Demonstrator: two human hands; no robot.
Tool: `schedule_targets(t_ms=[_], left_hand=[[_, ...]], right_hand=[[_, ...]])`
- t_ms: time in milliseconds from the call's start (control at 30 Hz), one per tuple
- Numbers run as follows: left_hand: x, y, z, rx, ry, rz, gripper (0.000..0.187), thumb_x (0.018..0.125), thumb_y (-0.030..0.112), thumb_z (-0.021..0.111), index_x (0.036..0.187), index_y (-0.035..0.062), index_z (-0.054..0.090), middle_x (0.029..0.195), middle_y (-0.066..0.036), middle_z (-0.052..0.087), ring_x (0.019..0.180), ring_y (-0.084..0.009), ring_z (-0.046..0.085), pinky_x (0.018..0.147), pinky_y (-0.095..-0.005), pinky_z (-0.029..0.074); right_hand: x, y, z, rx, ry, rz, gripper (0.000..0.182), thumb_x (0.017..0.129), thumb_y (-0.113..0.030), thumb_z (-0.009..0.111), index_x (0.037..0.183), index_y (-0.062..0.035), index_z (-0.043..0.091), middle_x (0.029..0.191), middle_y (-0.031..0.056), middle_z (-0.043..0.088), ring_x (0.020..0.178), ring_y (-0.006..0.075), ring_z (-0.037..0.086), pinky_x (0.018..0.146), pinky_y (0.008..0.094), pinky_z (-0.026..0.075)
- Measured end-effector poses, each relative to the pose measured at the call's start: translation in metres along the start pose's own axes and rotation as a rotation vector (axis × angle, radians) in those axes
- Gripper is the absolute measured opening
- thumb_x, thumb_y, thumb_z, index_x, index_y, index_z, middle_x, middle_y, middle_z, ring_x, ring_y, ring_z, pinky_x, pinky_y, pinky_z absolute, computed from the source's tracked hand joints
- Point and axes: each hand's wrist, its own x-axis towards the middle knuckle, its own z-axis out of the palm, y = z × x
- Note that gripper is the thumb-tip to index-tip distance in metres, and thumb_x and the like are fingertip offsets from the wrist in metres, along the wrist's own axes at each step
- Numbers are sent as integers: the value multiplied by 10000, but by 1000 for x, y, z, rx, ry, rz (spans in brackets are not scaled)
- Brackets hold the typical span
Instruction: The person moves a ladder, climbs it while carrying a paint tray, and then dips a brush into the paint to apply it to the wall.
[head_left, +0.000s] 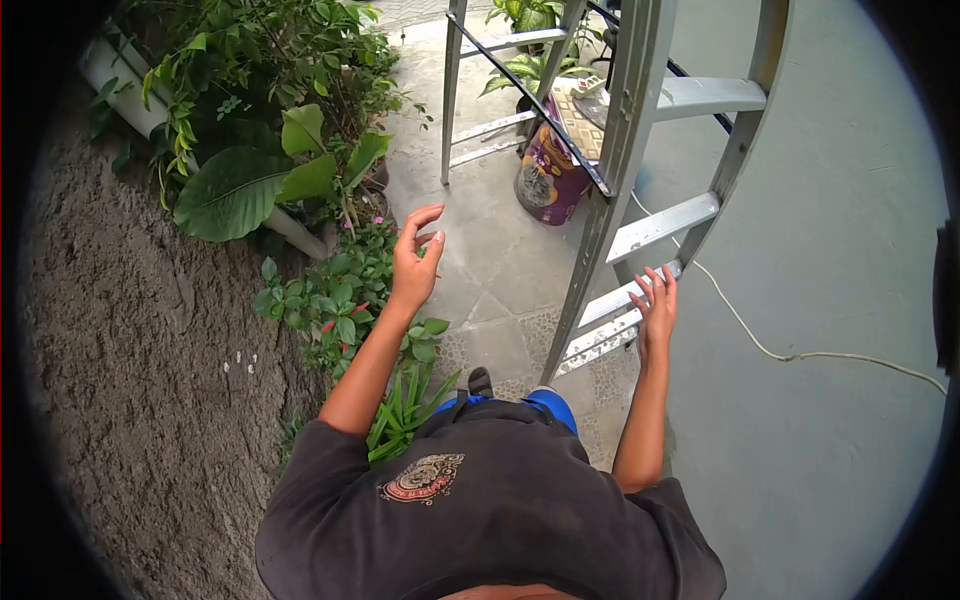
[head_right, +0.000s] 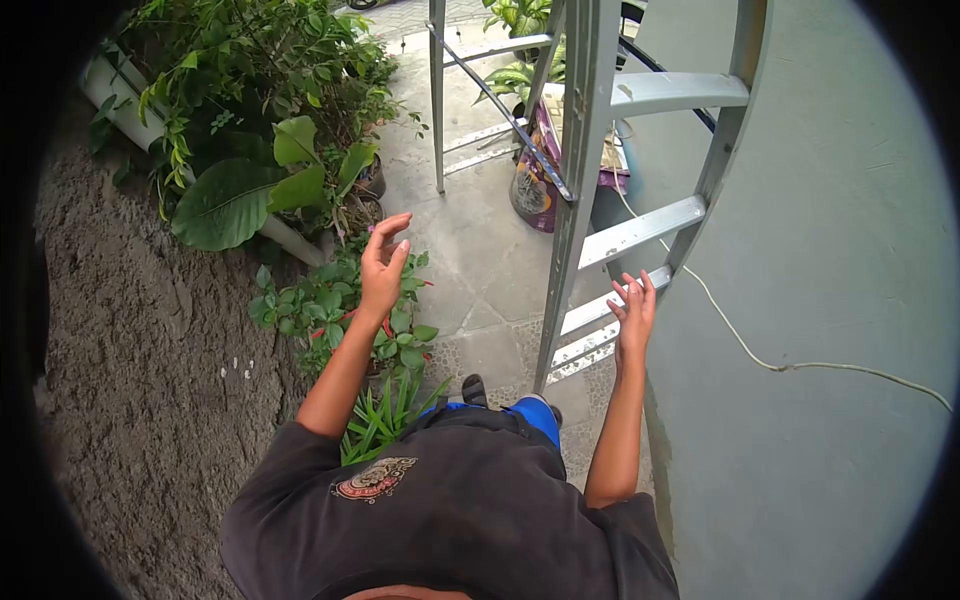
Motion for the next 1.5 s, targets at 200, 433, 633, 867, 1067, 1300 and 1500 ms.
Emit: schedule_targets(t_ms=[200, 433, 633, 867, 1067, 1300, 1500], left_hand=[[8, -18, -23, -60, -5, -11, 298, 926, 68, 567, 1222, 41, 579, 1306, -103, 555, 1213, -204, 530, 943, -332, 469], [41, -32, -18, -141, -3, -27, 270, 918, 44, 564, 1187, 38, 583, 1277, -91, 572, 1180, -185, 547, 934, -315, 466], [92, -49, -6, -158, -10, 11, 261, 919, 44, 557, 1178, 40, 588, 1263, -90, 577, 1173, -185, 551, 930, -322, 467], [177, -70, 14, -190, 25, 84, 235, 925, 42, 547, 1154, 31, 601, 1229, -84, 590, 1146, -178, 562, 913, -314, 464], [241, -93, 23, -232, 88, 171, 214, 928, 6, 525, 1128, 3, 601, 1187, -97, 603, 1101, -176, 578, 944, -304, 456], [316, -127, 17, -291, 233, 134, 167, 960, 72, 515, 1101, 40, 598, 1122, -63, 666, 1021, -151, 621, 872, -290, 474], [405, -165, -8, -391, 506, 27, 138, 955, 58, 502, 1058, 59, 593, 1039, -55, 671, 909, -134, 637, 774, -264, 493]], right_hand=[[23, -8, 24, 10, 41, -12, 644, 997, -365, 517, 1509, -84, 244, 1399, 163, 466, 1250, 302, 514, 912, 411, 482], [55, -6, 30, 61, 204, 64, 726, 978, -398, 546, 1523, -77, 190, 1405, 174, 432, 1243, 321, 474, 916, 434, 467], [84, 13, 38, 2, 282, 101, 748, 951, -351, 588, 1530, -150, 158, 1436, 164, 399, 1230, 310, 458, 943, 447, 435], [95, 24, 52, 122, 383, -72, 738, 959, -122, 564, 1514, -48, 83, 1445, 215, 398, 1298, 269, 415, 1115, 371, 278], [110, 29, 49, 252, 437, -63, 644, 943, -126, 573, 1482, -28, 234, 1374, 168, 465, 1204, 266, 504, 1042, 381, 395], [106, 23, 58, 340, 425, -12, 579, 952, -145, 570, 1449, -33, 295, 1351, 156, 489, 1198, 279, 517, 1025, 409, 422], [110, 35, 49, 353, 426, -14, 513, 972, -144, 534, 1428, -40, 322, 1274, 145, 553, 1105, 271, 594, 934, 401, 506]])
